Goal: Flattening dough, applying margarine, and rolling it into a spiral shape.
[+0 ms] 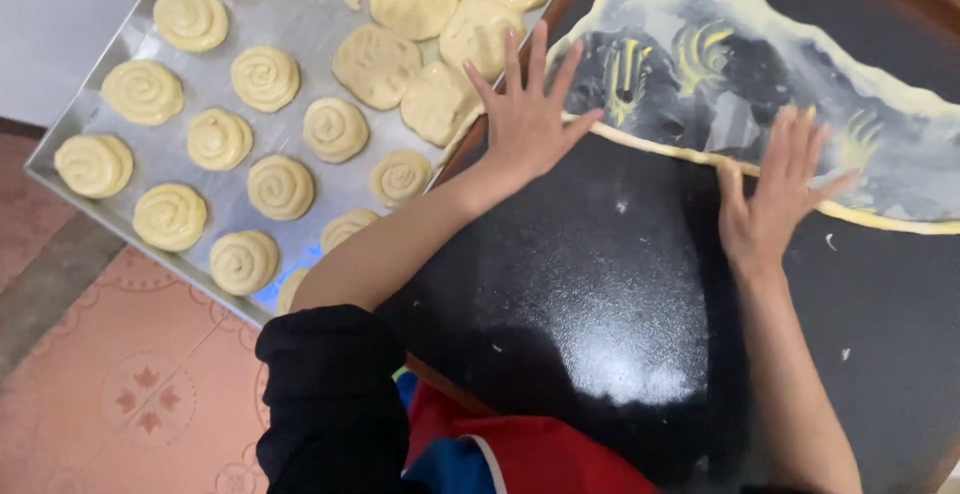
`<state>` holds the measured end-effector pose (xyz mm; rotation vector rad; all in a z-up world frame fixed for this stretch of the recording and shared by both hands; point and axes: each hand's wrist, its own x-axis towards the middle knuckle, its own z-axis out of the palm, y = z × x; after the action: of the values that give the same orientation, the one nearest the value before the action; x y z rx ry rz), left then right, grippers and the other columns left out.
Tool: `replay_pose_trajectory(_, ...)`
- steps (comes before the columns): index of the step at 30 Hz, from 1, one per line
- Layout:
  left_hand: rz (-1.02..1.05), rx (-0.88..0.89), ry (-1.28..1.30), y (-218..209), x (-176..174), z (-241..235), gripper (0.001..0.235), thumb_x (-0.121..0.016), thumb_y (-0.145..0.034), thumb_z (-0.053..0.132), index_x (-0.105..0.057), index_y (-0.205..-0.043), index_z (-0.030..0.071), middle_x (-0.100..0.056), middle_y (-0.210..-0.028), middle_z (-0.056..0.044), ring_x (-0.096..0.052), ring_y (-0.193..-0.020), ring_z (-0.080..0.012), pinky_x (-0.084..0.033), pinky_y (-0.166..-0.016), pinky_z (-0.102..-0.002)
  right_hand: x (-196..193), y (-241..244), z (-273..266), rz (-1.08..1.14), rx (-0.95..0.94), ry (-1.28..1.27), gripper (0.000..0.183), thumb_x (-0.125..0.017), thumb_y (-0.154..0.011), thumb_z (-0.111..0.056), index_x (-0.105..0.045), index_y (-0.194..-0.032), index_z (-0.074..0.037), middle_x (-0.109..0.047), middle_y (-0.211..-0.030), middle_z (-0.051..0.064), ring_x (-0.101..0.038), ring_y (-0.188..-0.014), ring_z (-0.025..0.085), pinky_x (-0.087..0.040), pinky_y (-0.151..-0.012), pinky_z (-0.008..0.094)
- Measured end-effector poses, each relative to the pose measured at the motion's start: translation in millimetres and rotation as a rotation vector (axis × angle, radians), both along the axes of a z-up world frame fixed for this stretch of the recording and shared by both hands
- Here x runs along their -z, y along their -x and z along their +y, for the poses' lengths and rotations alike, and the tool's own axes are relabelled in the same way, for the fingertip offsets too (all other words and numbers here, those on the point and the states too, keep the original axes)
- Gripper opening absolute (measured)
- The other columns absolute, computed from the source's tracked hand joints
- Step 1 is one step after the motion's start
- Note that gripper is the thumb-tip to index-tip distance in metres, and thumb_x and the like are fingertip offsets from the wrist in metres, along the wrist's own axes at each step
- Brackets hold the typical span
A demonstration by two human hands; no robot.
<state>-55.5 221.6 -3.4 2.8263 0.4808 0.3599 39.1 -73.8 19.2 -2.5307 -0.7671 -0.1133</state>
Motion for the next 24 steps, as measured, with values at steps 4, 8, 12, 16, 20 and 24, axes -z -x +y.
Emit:
replay_pose_trajectory(4, -0.002, -0.012, 0.025, -57, 7, 55, 0.088, -0.054, -0.096, 0.071, -0.027, -0.164, 0.023, -0.006, -0.169, -0.018, 0.001, -0.154, -0.0483, 0.002, -0.108, -0.089, 13, 37, -66, 0.031, 0.133, 0.238, 0.081, -0.047, -0.104, -0.059, -0.025, -0.168, -0.016, -0.009, -0.176, 0.025, 0.0, -0.163, 0.05, 0.014, -0.113, 0.081)
replay_pose_trajectory(8, -0.358, 0.037, -0.064, -64, 2, 43, 0.069, -0.061, -0.106, 0.052, -0.039, -0.158, 0.012, -0.037, -0.161, -0.016, -0.027, -0.151, -0.0375, -0.011, -0.12, -0.073, 35, -4, -88, 0.156, 0.214, 0.332, 0.1, -0.052, -0.092, -0.067, -0.016, -0.168, -0.012, 0.004, -0.171, 0.031, 0.01, -0.154, 0.06, 0.01, -0.107, 0.084)
replay_pose_trajectory(12, -0.186, 0.523, 0.24, 15, -35, -67, 0.074, -0.058, -0.102, 0.042, -0.038, -0.159, 0.0, -0.045, -0.157, -0.021, -0.038, -0.148, -0.0417, -0.027, -0.124, -0.061, 38, -93, -65, 0.081, 0.194, 0.326, 0.109, -0.057, -0.095, -0.073, -0.011, -0.174, -0.012, 0.008, -0.175, 0.029, 0.014, -0.156, 0.058, 0.01, -0.111, 0.086)
replay_pose_trajectory(16, -0.087, 0.569, 0.194, -7, 13, -69, 0.082, -0.058, -0.093, 0.057, -0.036, -0.154, 0.008, -0.026, -0.163, -0.028, -0.018, -0.152, -0.0525, -0.019, -0.116, -0.076, 32, -162, -49, 0.051, 0.174, 0.297, 0.105, -0.059, -0.097, -0.069, -0.013, -0.174, -0.014, 0.004, -0.177, 0.025, 0.01, -0.16, 0.052, 0.01, -0.117, 0.081)
replay_pose_trajectory(20, -0.062, 0.287, -0.074, -89, 12, -23, 0.078, -0.057, -0.098, 0.067, -0.035, -0.163, 0.028, -0.013, -0.17, -0.016, -0.003, -0.154, -0.0462, 0.0, -0.1, -0.093, 22, -170, -64, -0.011, 0.082, 0.118, 0.087, -0.051, -0.105, -0.056, -0.015, -0.172, -0.013, -0.011, -0.181, 0.019, -0.001, -0.165, 0.044, 0.01, -0.123, 0.072)
replay_pose_trajectory(24, -0.278, 0.239, -0.201, -160, 17, 36, 0.082, -0.064, -0.096, 0.07, -0.044, -0.16, 0.022, -0.026, -0.163, -0.021, -0.017, -0.149, -0.0463, -0.009, -0.1, -0.089, -4, -101, -104, -0.049, 0.162, 0.312, 0.09, -0.054, -0.106, -0.061, -0.02, -0.173, -0.011, -0.008, -0.179, 0.025, 0.001, -0.165, 0.05, 0.006, -0.126, 0.075)
